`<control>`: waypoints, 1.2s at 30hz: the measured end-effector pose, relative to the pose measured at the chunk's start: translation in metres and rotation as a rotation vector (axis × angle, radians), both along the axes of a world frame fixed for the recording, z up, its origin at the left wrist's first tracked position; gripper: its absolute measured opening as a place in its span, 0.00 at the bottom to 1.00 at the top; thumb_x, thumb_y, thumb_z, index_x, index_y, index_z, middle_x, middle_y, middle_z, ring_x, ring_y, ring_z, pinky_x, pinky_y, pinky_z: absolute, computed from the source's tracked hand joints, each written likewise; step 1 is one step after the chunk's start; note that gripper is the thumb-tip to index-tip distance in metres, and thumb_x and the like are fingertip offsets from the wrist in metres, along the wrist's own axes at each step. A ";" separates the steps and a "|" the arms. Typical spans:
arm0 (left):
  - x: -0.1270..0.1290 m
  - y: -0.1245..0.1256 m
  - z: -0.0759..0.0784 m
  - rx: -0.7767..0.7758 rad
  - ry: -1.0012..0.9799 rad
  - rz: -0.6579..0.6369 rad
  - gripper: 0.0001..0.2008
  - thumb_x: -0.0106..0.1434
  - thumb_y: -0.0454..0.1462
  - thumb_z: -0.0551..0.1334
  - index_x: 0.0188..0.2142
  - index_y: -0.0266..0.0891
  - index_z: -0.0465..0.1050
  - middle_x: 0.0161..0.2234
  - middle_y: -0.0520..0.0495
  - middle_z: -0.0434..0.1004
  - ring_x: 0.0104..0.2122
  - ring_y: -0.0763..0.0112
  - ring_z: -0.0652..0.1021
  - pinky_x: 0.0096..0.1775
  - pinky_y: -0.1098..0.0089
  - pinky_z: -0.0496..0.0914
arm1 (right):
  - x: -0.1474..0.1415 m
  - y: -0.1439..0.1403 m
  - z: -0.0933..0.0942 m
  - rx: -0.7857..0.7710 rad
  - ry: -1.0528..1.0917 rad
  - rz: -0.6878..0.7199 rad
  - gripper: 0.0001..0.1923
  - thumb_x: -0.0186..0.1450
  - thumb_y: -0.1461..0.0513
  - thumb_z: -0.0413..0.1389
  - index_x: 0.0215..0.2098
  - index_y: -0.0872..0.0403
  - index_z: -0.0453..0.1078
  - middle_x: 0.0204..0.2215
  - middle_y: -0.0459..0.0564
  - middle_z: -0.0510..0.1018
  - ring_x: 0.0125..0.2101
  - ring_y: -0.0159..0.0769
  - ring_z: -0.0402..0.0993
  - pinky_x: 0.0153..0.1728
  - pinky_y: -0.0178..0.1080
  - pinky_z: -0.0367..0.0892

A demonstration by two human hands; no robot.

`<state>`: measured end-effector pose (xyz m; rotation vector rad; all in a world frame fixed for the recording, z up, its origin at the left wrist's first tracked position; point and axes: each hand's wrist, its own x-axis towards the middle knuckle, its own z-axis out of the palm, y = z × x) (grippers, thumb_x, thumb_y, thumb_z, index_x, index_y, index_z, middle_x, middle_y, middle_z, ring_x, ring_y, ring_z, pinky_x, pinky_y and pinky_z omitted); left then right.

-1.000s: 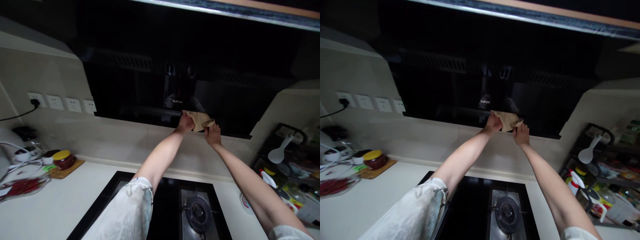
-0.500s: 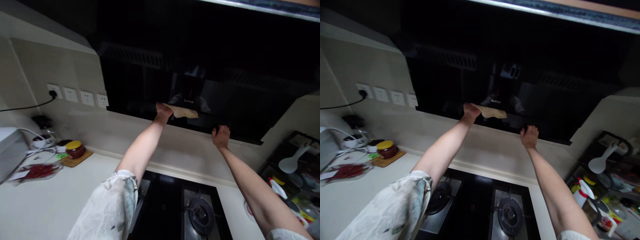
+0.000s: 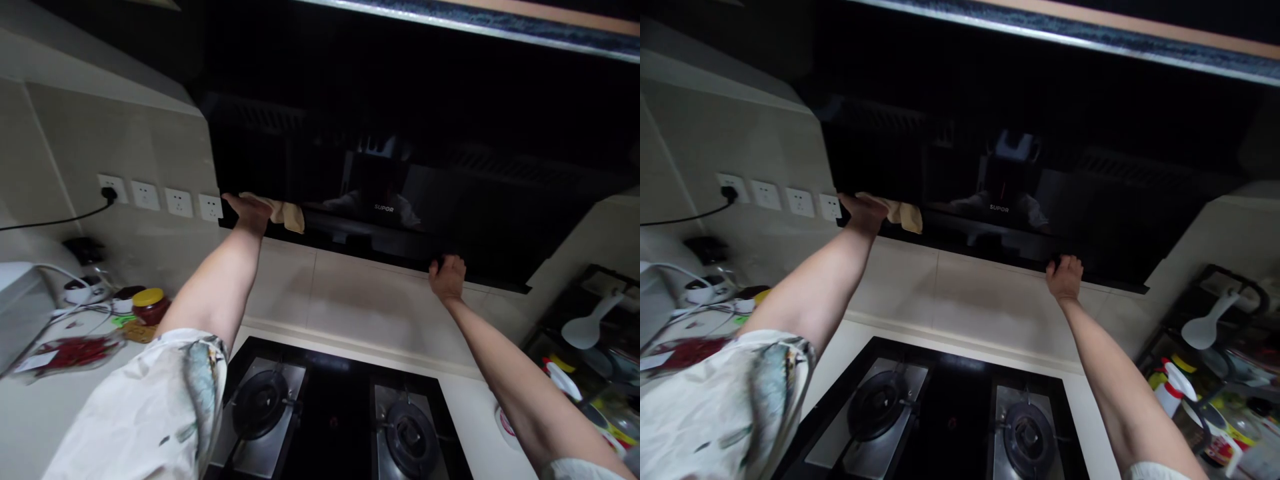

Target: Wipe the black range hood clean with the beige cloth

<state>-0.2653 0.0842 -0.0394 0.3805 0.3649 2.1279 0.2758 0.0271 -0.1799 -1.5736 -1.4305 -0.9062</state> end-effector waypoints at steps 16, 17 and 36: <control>0.164 -0.011 -0.024 0.329 0.004 -0.485 0.29 0.75 0.59 0.56 0.52 0.39 0.82 0.46 0.36 0.85 0.62 0.45 0.77 0.59 0.50 0.74 | -0.001 0.003 -0.003 -0.006 -0.008 -0.037 0.21 0.68 0.55 0.46 0.48 0.62 0.69 0.44 0.69 0.71 0.46 0.54 0.66 0.49 0.55 0.64; 0.172 -0.014 -0.029 0.344 0.040 -0.541 0.24 0.74 0.55 0.59 0.50 0.39 0.83 0.45 0.36 0.85 0.61 0.45 0.77 0.59 0.50 0.74 | -0.001 0.003 -0.004 -0.007 -0.011 -0.035 0.21 0.68 0.55 0.46 0.48 0.62 0.69 0.44 0.69 0.71 0.46 0.54 0.66 0.49 0.55 0.64; 0.122 0.021 -0.044 0.052 0.205 -0.573 0.13 0.55 0.22 0.61 0.23 0.40 0.73 0.22 0.42 0.78 0.47 0.44 0.86 0.58 0.49 0.77 | 0.007 0.002 -0.005 -0.007 -0.037 -0.042 0.19 0.67 0.56 0.47 0.47 0.61 0.67 0.42 0.68 0.72 0.45 0.55 0.67 0.48 0.56 0.65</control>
